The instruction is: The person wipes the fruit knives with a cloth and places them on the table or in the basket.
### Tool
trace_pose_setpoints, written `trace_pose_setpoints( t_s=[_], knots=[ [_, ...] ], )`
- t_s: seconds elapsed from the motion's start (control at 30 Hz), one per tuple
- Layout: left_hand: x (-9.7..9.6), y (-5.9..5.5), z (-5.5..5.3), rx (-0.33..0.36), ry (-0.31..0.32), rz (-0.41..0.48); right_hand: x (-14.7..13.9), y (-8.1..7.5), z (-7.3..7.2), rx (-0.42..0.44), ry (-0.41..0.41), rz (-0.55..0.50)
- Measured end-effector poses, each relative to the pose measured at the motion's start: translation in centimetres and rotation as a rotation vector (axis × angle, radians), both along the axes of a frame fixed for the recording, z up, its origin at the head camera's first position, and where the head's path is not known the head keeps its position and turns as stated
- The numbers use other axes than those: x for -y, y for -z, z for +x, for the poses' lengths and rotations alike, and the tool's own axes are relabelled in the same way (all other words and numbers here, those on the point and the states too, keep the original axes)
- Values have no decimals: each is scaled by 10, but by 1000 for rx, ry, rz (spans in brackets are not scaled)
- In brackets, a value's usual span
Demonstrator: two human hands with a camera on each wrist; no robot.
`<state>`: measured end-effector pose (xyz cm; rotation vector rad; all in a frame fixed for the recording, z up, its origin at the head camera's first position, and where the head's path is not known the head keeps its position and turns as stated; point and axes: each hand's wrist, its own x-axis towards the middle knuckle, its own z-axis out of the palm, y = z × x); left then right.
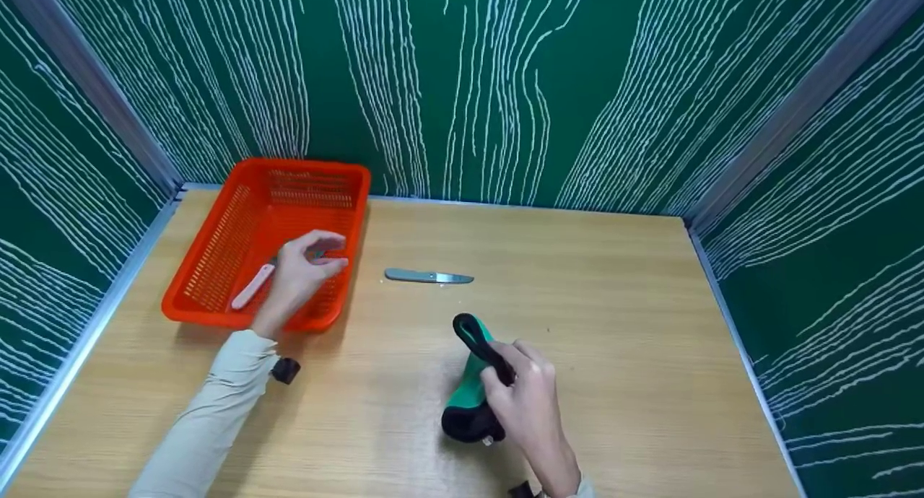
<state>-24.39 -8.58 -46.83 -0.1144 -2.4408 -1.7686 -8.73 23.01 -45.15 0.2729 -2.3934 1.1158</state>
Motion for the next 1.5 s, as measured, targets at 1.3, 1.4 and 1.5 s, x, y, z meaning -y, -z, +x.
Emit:
trace_pose_setpoints(
  t_s=[1.3,1.4,1.5],
  knots=[
    [-88,28,-15,89,-15,-178,-20,10,-26,-163,43,47],
    [-96,35,-17,97,-18,-132,-19,10,-27,-158,34,52],
    [-101,45,-22,74,-40,-131,-17,10,-28,-157,24,52]
  ],
)
